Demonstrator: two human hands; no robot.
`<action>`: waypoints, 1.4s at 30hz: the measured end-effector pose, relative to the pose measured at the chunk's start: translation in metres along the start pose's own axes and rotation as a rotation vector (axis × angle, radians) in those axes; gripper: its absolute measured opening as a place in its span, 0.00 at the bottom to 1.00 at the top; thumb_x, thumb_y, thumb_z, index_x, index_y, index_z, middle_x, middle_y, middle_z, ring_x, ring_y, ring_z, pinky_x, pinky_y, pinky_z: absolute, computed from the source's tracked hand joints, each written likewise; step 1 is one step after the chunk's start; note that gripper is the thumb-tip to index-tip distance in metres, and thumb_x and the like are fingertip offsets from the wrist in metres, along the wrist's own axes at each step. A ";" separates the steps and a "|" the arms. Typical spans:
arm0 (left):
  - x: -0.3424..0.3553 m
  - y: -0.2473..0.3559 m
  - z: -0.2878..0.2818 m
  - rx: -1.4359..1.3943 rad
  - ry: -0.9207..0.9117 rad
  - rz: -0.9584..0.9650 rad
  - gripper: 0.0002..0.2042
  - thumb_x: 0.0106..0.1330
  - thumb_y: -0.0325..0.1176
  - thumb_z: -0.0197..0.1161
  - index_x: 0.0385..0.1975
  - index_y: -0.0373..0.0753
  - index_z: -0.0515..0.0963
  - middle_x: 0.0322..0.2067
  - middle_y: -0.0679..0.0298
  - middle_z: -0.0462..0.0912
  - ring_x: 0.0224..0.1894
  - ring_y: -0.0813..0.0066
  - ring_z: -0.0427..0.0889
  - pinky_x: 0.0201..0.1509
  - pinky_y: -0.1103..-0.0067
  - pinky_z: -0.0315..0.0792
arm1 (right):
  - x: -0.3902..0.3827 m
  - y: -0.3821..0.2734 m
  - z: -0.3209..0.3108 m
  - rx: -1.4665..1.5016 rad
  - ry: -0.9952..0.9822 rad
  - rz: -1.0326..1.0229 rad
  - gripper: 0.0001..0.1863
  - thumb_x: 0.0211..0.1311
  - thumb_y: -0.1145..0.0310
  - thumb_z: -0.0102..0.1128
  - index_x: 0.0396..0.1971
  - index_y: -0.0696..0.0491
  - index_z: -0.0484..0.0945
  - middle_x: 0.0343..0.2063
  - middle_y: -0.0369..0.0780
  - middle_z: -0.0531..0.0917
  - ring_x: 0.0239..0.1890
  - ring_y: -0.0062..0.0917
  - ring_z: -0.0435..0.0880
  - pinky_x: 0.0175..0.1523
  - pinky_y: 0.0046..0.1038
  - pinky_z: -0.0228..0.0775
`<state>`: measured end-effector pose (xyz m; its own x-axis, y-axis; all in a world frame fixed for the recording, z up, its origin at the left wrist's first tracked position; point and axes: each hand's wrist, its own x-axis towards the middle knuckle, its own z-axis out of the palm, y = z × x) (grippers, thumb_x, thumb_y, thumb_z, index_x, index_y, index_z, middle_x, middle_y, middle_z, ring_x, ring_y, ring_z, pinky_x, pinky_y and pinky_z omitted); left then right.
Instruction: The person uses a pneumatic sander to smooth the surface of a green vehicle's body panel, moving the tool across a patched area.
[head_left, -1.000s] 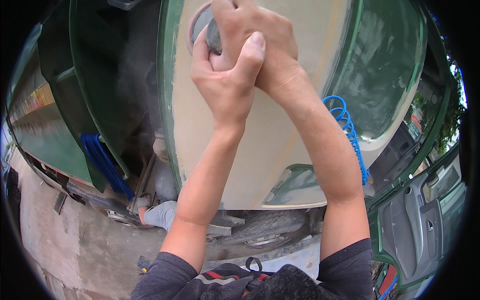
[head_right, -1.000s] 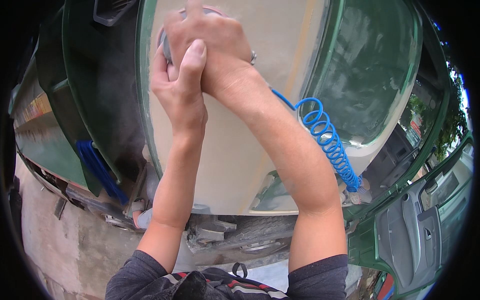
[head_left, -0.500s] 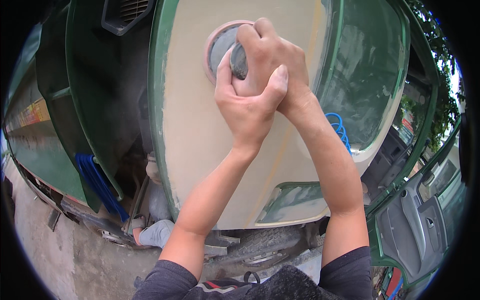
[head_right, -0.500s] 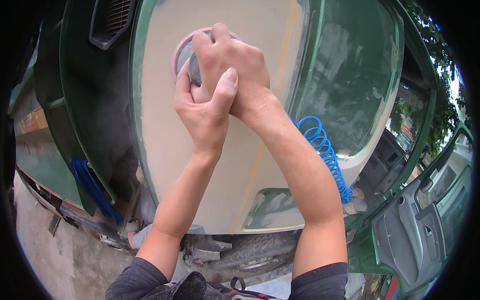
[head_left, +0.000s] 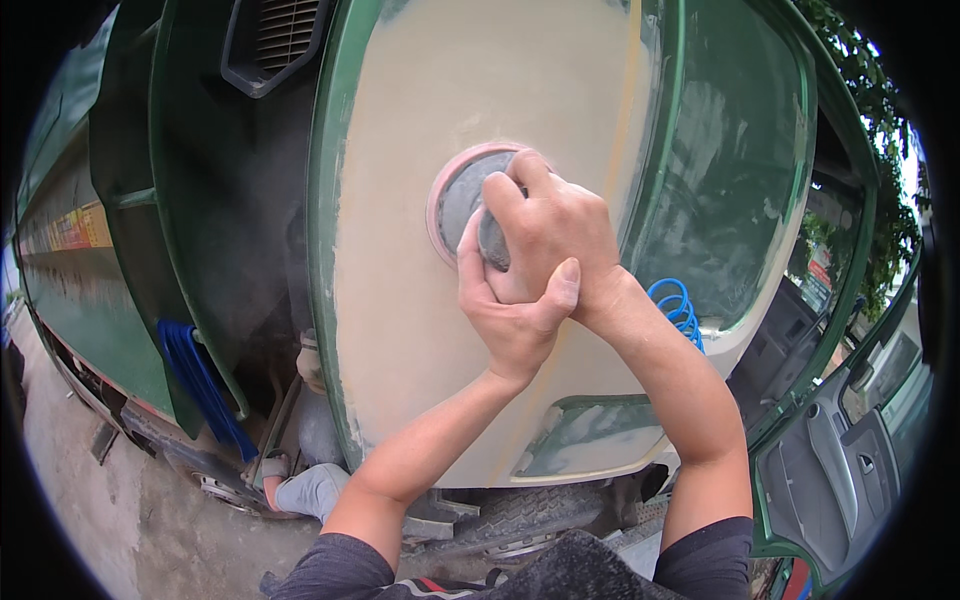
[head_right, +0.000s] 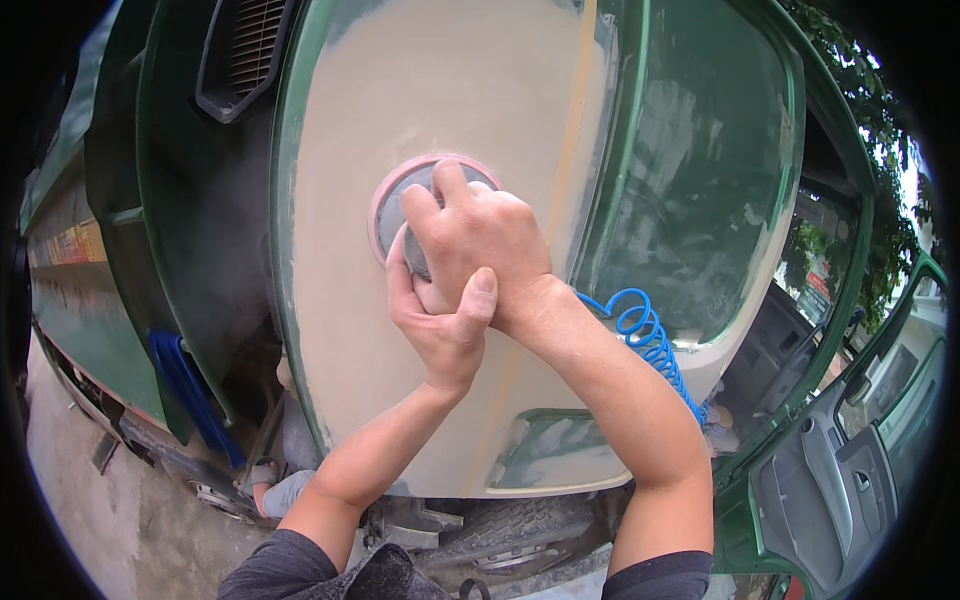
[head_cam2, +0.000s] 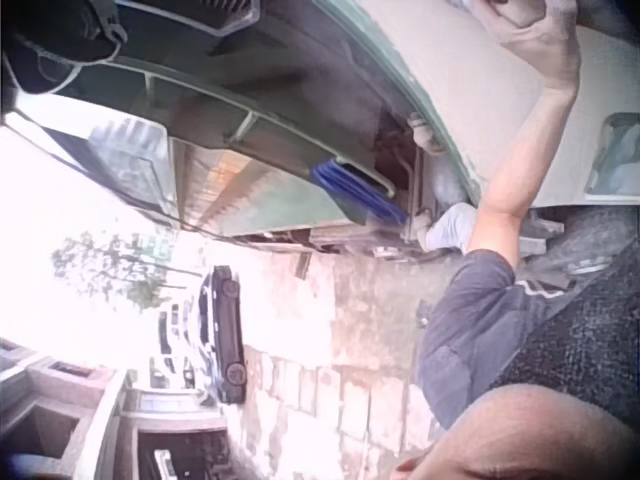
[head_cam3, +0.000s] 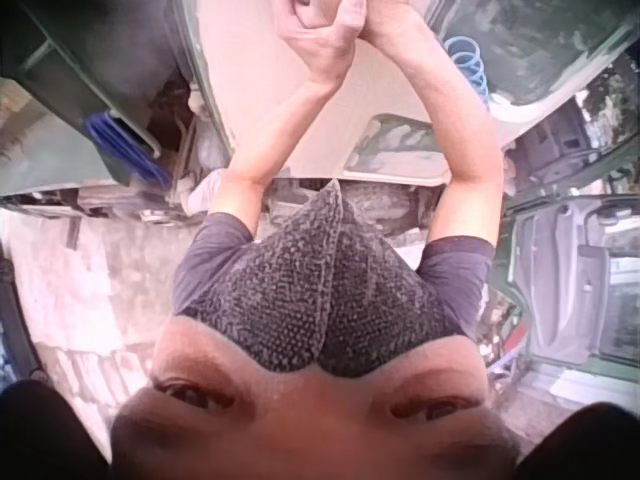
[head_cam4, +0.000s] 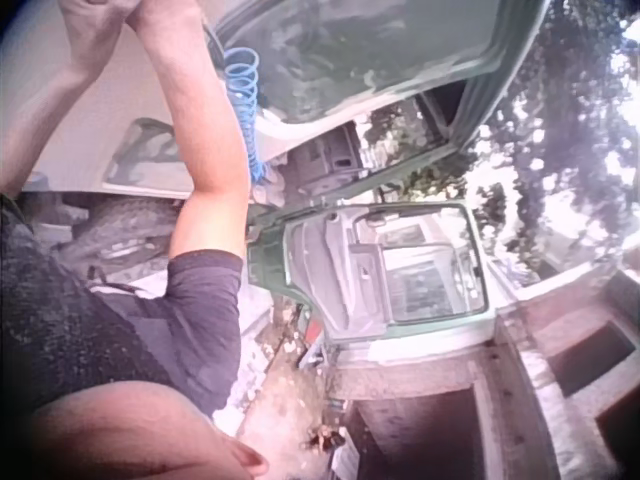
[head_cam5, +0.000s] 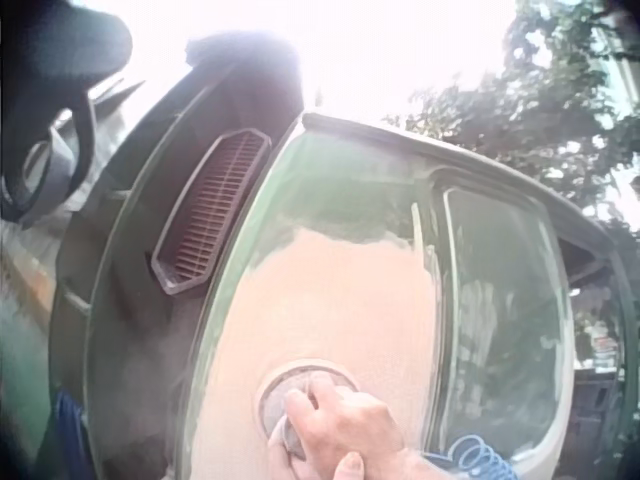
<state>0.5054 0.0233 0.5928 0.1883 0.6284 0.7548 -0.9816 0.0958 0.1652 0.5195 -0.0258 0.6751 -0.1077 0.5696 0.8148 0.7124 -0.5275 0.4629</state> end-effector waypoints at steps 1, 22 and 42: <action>-0.004 -0.002 0.005 0.014 -0.033 0.003 0.40 0.53 0.41 0.81 0.62 0.25 0.71 0.56 0.51 0.79 0.56 0.68 0.81 0.61 0.72 0.77 | -0.007 0.010 -0.008 0.005 -0.032 0.018 0.18 0.45 0.62 0.69 0.33 0.55 0.76 0.37 0.44 0.80 0.32 0.43 0.88 0.34 0.41 0.83; 0.083 0.016 0.036 0.045 -0.120 -0.077 0.38 0.56 0.44 0.78 0.61 0.27 0.71 0.52 0.55 0.81 0.53 0.71 0.82 0.55 0.74 0.79 | 0.071 0.041 -0.001 -0.168 0.129 0.058 0.15 0.48 0.62 0.67 0.32 0.55 0.75 0.35 0.46 0.80 0.31 0.43 0.88 0.33 0.41 0.82; 0.023 0.003 0.016 0.117 -0.150 -0.145 0.38 0.54 0.38 0.78 0.62 0.25 0.69 0.52 0.53 0.81 0.53 0.69 0.82 0.59 0.73 0.77 | 0.007 0.028 -0.011 -0.144 0.103 0.064 0.16 0.43 0.64 0.69 0.31 0.52 0.73 0.31 0.44 0.76 0.23 0.39 0.84 0.28 0.38 0.78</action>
<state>0.5074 0.0256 0.6214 0.3387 0.4916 0.8022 -0.9351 0.0810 0.3451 0.5310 -0.0438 0.6974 -0.1415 0.4681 0.8723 0.6145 -0.6493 0.4481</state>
